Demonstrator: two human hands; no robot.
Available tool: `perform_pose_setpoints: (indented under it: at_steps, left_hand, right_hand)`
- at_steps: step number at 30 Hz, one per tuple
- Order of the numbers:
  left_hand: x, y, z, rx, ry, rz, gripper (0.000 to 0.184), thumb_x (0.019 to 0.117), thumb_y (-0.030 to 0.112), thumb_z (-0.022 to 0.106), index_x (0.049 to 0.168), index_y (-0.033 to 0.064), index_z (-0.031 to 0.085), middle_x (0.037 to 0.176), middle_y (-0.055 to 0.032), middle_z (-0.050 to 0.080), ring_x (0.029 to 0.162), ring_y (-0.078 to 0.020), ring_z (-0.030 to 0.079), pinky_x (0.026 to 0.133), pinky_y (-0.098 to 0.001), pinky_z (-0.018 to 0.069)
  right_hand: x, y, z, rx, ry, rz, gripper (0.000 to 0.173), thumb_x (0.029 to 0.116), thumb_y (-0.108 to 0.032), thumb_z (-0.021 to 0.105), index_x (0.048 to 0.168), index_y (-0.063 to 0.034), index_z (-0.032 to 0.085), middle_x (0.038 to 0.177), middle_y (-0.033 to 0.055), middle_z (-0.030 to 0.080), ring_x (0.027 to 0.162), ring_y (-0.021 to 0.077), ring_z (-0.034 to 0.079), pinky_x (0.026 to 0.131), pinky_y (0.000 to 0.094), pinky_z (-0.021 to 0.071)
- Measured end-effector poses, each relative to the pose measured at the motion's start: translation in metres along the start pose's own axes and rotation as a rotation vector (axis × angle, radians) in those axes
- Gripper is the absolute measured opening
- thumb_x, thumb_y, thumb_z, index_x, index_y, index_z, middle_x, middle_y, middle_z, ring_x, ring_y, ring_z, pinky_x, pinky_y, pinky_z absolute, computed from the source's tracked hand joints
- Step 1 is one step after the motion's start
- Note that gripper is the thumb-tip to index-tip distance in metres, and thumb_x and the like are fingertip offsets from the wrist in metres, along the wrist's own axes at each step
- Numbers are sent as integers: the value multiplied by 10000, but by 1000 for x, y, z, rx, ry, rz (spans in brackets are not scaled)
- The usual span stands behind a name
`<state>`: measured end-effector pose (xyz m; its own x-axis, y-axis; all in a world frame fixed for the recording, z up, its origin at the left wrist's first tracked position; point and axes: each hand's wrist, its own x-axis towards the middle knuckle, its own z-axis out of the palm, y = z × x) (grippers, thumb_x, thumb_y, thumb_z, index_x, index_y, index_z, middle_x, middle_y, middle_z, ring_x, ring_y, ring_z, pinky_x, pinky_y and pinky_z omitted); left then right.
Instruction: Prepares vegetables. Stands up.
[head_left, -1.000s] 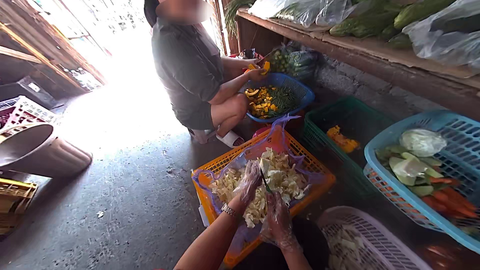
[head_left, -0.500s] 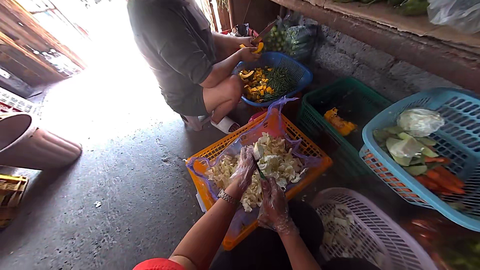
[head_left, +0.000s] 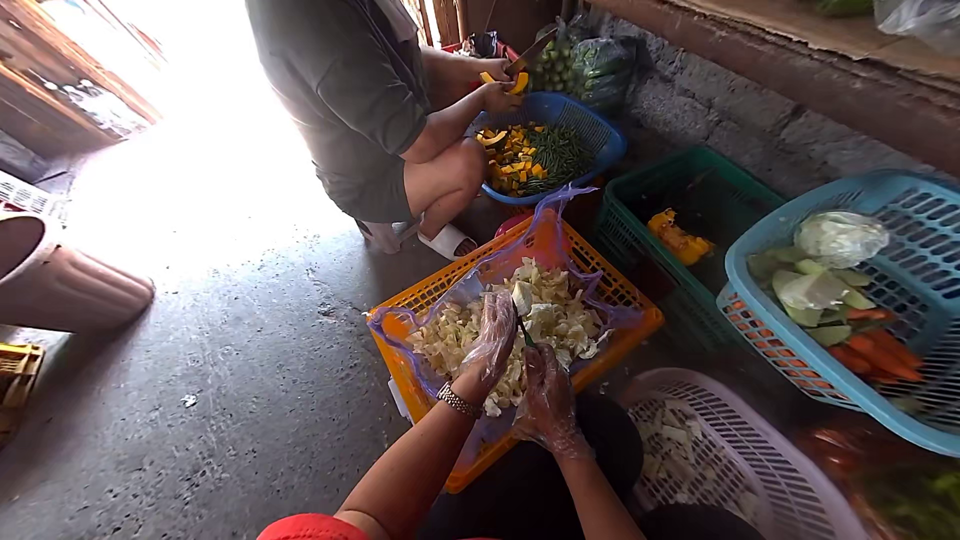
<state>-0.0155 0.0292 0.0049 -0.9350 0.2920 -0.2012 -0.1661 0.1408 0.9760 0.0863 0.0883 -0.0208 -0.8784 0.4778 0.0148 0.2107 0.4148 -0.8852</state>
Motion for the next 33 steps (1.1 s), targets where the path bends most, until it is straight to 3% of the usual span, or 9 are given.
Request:
perform_pose_setpoints:
  at_steps: [4,10,12,15,17,20,26,30,33]
  left_hand:
    - [-7,6,0,61,-34,-52,494,1126,222,259,1541,-45,277,1501,-271,402,1309,-251,482,1060,-334,424]
    - [-9,2,1,82,-68,-105,528,1130,250,259,1571,-37,212,1559,-285,334,1384,-282,435,1113,-361,392]
    - [-7,-2,-1,67,-72,-117,513,1129,242,262,1559,-37,238,1496,-259,408,1270,-225,503,1032,-321,436]
    - [2,-8,-6,-82,-45,-125,379,1123,184,292,1406,-43,399,1006,-85,537,773,-77,525,688,-214,466]
    - [5,-9,-10,-169,-59,-137,289,1119,162,289,1272,-23,451,797,3,497,607,-34,478,578,-178,441]
    - [1,-13,-13,-155,-101,-152,338,1120,168,279,1358,-37,405,834,-4,491,635,-37,482,601,-179,445]
    - [12,-14,-19,-203,-71,-170,257,1114,157,310,1252,-1,460,738,23,494,564,-36,482,553,-179,451]
    - [0,-14,-12,-53,-142,-204,362,1120,193,313,1386,-30,414,873,-31,520,669,-68,499,628,-220,457]
    - [3,-18,-15,-105,-125,-196,335,1120,181,296,1347,-28,426,833,-16,512,640,-61,501,614,-213,465]
  right_hand:
    - [3,1,-1,6,-16,31,390,1073,-209,447,1259,94,607,1005,237,699,938,339,692,859,507,531]
    - [15,1,-3,-20,-66,102,419,1086,-250,434,1305,69,597,1075,246,699,1017,362,686,915,533,509]
    - [17,1,-5,-32,-102,120,433,1091,-283,415,1298,50,600,1087,233,695,1032,348,679,922,531,502]
    - [15,1,-5,-70,-152,134,441,1097,-299,407,1313,38,592,1059,226,698,1003,350,684,905,528,511]
    - [16,-1,-5,-116,-164,143,444,1097,-306,410,1316,37,589,1027,230,702,974,362,692,884,530,519]
    - [20,-3,-3,-148,-174,172,460,1102,-334,391,1306,27,589,1021,222,698,977,357,689,886,528,516]
    - [17,-1,-3,-145,-218,186,455,1102,-343,383,1299,10,591,1004,206,696,972,342,686,882,521,515]
    - [25,-2,-7,-92,-194,234,478,1106,-340,377,1343,25,573,1131,236,686,1087,358,665,970,531,487]
    - [24,-1,-8,-96,-221,260,470,1107,-340,378,1332,24,574,1143,238,677,1094,350,658,971,521,484]
